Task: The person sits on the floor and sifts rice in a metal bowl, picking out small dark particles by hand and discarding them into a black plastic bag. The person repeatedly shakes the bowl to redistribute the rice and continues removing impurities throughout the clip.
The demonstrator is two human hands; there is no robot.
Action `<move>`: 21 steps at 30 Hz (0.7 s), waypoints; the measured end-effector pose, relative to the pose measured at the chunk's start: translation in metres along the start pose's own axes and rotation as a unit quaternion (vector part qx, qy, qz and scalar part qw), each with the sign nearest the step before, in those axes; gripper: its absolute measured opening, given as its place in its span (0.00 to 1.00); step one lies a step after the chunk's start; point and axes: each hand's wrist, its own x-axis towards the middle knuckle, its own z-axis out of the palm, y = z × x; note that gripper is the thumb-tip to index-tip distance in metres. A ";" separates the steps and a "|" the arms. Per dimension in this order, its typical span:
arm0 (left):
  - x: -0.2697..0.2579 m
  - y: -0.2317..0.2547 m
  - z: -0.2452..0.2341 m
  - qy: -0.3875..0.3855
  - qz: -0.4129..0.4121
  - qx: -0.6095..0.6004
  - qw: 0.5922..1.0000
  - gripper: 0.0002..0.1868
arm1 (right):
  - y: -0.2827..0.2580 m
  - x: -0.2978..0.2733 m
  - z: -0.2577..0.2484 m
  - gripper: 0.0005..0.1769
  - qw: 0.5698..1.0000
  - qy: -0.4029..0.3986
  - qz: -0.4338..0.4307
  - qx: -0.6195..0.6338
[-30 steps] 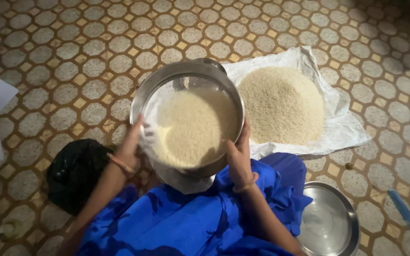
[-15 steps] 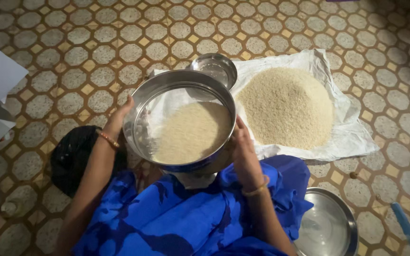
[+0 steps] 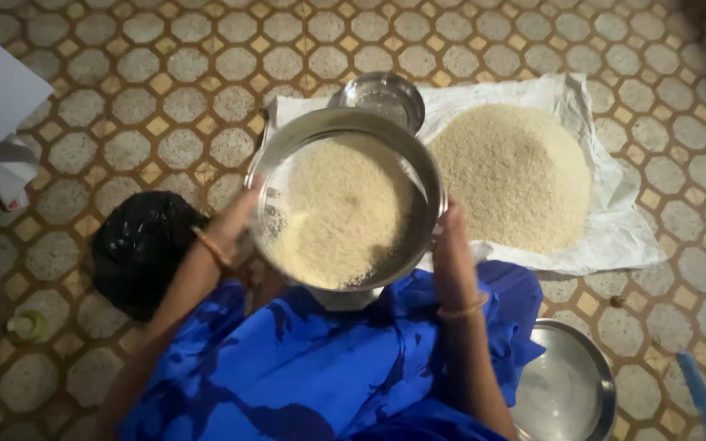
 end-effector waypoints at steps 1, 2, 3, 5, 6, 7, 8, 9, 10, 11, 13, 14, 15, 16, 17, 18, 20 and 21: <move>-0.003 -0.015 0.015 -0.013 0.035 0.062 0.997 0.31 | -0.008 0.007 -0.008 0.28 0.998 0.040 0.051 0.025; -0.008 -0.024 0.025 -0.011 0.096 0.122 0.988 0.32 | -0.011 0.007 -0.012 0.27 0.990 0.078 0.101 0.051; -0.015 -0.031 0.034 -0.009 0.156 0.182 0.971 0.32 | -0.011 0.003 -0.013 0.26 0.990 0.086 0.104 0.047; -0.019 -0.028 0.038 0.009 0.189 0.285 0.940 0.31 | -0.007 0.002 -0.013 0.25 0.989 0.103 0.098 0.041; -0.021 -0.028 0.039 0.027 0.157 0.325 0.932 0.30 | -0.004 0.001 -0.014 0.25 0.989 0.096 0.098 0.052; -0.021 -0.028 0.039 0.045 0.124 0.365 0.922 0.30 | 0.001 0.001 -0.015 0.25 0.989 0.088 0.099 0.064; -0.023 -0.031 0.038 0.047 0.136 0.371 0.918 0.29 | 0.006 0.000 -0.016 0.25 0.989 0.079 0.103 0.077; -0.023 -0.033 0.038 0.050 0.148 0.376 0.913 0.29 | 0.009 0.001 -0.019 0.25 0.990 0.071 0.098 0.076; -0.024 -0.035 0.035 0.053 0.159 0.384 0.908 0.28 | 0.013 0.002 -0.018 0.26 0.990 0.064 0.094 0.079; -0.024 -0.037 0.034 0.044 0.179 0.370 0.911 0.30 | 0.017 0.004 -0.018 0.26 0.991 0.057 0.091 0.081; -0.022 -0.039 0.032 0.025 0.220 0.340 0.914 0.32 | 0.022 0.005 -0.018 0.28 0.990 0.046 0.077 0.111; -0.022 -0.039 0.033 0.022 0.193 0.324 0.926 0.33 | 0.023 0.004 -0.020 0.29 0.989 0.041 0.069 0.124; -0.022 -0.039 0.033 0.019 0.167 0.309 0.936 0.34 | 0.025 0.005 -0.022 0.29 0.990 0.040 0.076 0.116; -0.023 -0.037 0.034 0.016 0.140 0.293 0.946 0.34 | 0.025 0.008 -0.024 0.29 0.990 0.039 0.082 0.108; -0.024 -0.035 0.035 0.005 0.149 0.301 0.942 0.35 | 0.025 0.010 -0.026 0.29 0.990 0.038 0.088 0.100; -0.024 -0.030 0.036 -0.004 0.159 0.309 0.938 0.36 | 0.025 0.012 -0.028 0.28 0.989 0.042 0.102 0.100; -0.027 -0.016 0.039 -0.003 0.161 0.349 0.923 0.37 | 0.023 0.019 -0.036 0.27 0.986 0.049 0.129 0.099; -0.030 -0.006 0.040 0.007 0.153 0.380 0.912 0.38 | 0.020 0.025 -0.040 0.26 0.989 0.022 0.107 0.101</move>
